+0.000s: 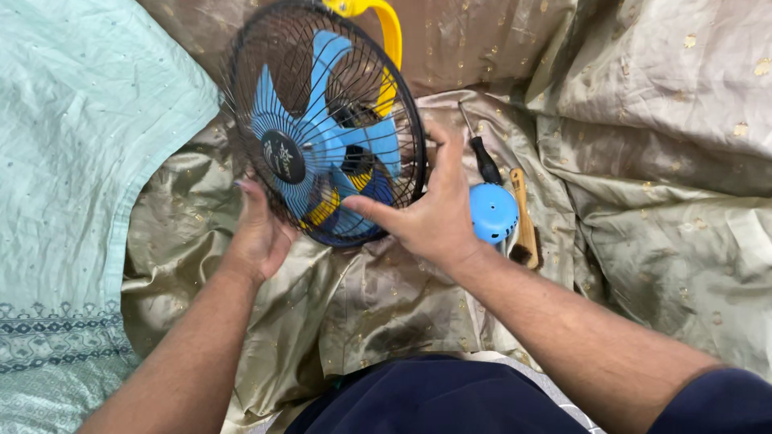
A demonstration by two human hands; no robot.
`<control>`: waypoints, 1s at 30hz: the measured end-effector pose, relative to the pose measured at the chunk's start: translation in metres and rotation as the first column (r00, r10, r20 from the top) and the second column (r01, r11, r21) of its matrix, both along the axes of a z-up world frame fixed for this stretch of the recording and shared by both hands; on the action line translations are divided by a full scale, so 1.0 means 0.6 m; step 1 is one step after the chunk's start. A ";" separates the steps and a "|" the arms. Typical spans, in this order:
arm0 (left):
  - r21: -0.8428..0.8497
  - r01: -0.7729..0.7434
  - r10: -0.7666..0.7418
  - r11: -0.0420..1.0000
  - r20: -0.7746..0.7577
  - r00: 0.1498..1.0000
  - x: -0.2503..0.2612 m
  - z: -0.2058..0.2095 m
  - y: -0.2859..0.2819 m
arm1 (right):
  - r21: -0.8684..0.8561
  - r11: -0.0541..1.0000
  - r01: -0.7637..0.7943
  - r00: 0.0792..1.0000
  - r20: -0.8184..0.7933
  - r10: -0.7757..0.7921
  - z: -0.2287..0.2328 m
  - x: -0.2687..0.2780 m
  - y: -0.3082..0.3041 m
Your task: The person disassembles a small electric fan by removing the rear cover and unscrewing the front grille. They use a screwdriver to loosen screws and separate the components, then set the parts aside on the floor.
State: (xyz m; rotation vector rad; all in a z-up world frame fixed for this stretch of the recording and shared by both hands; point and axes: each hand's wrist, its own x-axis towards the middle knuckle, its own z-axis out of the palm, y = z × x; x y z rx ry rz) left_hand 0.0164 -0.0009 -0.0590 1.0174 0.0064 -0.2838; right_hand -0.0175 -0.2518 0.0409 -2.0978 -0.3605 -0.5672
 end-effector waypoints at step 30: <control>0.655 -0.581 -0.165 0.484 0.720 0.674 0.013 0.216 0.046 | -0.084 0.941 -0.327 0.943 -0.099 0.319 -0.026 -0.062 0.060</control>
